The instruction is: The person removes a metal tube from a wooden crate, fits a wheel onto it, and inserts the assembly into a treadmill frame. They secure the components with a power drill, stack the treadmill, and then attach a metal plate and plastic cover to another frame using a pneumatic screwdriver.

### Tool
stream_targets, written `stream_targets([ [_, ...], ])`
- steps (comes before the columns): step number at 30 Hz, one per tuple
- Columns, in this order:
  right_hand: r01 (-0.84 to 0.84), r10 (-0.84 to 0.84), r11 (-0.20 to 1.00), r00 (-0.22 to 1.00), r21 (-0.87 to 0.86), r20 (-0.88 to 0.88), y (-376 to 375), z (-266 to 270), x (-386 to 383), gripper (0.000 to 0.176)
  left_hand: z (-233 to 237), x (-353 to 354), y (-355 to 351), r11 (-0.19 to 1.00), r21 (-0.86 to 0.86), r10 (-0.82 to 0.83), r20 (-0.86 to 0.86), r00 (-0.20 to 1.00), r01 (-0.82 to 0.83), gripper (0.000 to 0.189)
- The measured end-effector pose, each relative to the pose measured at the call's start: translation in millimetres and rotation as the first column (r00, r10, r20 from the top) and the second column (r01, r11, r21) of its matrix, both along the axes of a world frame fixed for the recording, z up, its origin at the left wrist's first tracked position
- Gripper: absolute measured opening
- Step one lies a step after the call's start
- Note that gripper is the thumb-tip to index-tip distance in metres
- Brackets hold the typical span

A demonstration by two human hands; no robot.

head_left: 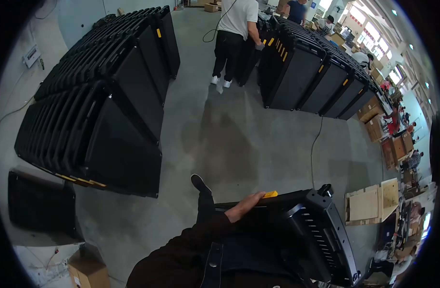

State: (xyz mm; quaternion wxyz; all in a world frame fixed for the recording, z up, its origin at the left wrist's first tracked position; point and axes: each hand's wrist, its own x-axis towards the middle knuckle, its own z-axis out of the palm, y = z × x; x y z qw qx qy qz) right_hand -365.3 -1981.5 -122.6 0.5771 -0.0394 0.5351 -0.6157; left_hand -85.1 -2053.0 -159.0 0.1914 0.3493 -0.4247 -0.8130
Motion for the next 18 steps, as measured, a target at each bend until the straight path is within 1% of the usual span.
stream_targets([
  [2, 0.017, -0.017, 1.000, 1.000, 0.008, -0.020, -75, 4, 7, 0.066, -26, 14, -74, 0.996, 0.082, -0.010, -0.116, 0.993, 0.020, 0.063],
  [3, 0.038, -0.038, 0.999, 0.999, 0.008, -0.024, -112, 11, 14, 0.066, -31, 25, -124, 0.997, 0.072, -0.027, -0.130, 0.991, 0.037, 0.063],
  [5, 0.053, -0.052, 0.998, 0.998, 0.031, -0.036, -183, 26, 25, 0.066, -27, 34, -214, 0.988, 0.145, -0.032, -0.195, 0.980, 0.061, 0.063],
  [6, 0.056, -0.054, 0.998, 0.998, 0.041, -0.041, -218, 29, 34, 0.066, -12, 40, -258, 0.989, 0.138, -0.022, -0.211, 0.977, 0.052, 0.063],
  [8, 0.069, -0.067, 0.996, 0.997, 0.060, -0.032, -280, 31, 48, 0.066, 14, 65, -323, 0.990, 0.115, 0.084, -0.049, 0.995, -0.078, 0.048],
  [9, 0.079, -0.077, 0.995, 0.997, 0.066, -0.028, -309, 33, 54, 0.066, 30, 80, -351, 0.990, 0.132, 0.061, -0.037, 0.997, -0.056, 0.048],
  [11, 0.098, -0.097, 0.993, 0.995, 0.072, -0.022, -370, 34, 66, 0.066, 58, 102, -431, 0.990, 0.116, 0.088, -0.028, 0.996, -0.085, 0.046],
  [12, 0.094, -0.093, 0.993, 0.996, 0.075, -0.011, -402, 31, 70, 0.066, 51, 107, -471, 0.988, 0.122, 0.092, -0.020, 0.996, -0.089, 0.046],
  [14, 0.064, -0.065, 0.994, 0.998, 0.086, 0.008, -471, 19, 77, 0.066, 26, 122, -536, 0.960, 0.151, 0.242, -0.034, 0.970, -0.235, 0.047],
  [15, 0.038, -0.039, 0.995, 0.999, 0.090, 0.018, -512, 9, 81, 0.066, 20, 136, -568, 0.948, 0.163, 0.277, -0.010, 0.961, -0.272, 0.047],
  [17, -0.023, 0.019, 0.995, 0.999, 0.094, 0.051, -593, -7, 87, 0.066, 9, 166, -638, 0.917, 0.053, 0.397, -0.057, 0.916, -0.394, 0.041],
  [18, -0.072, 0.067, 0.993, 0.996, 0.098, 0.055, -639, -14, 89, 0.066, 13, 178, -665, 0.843, 0.117, 0.535, -0.067, 0.842, -0.526, 0.037],
])
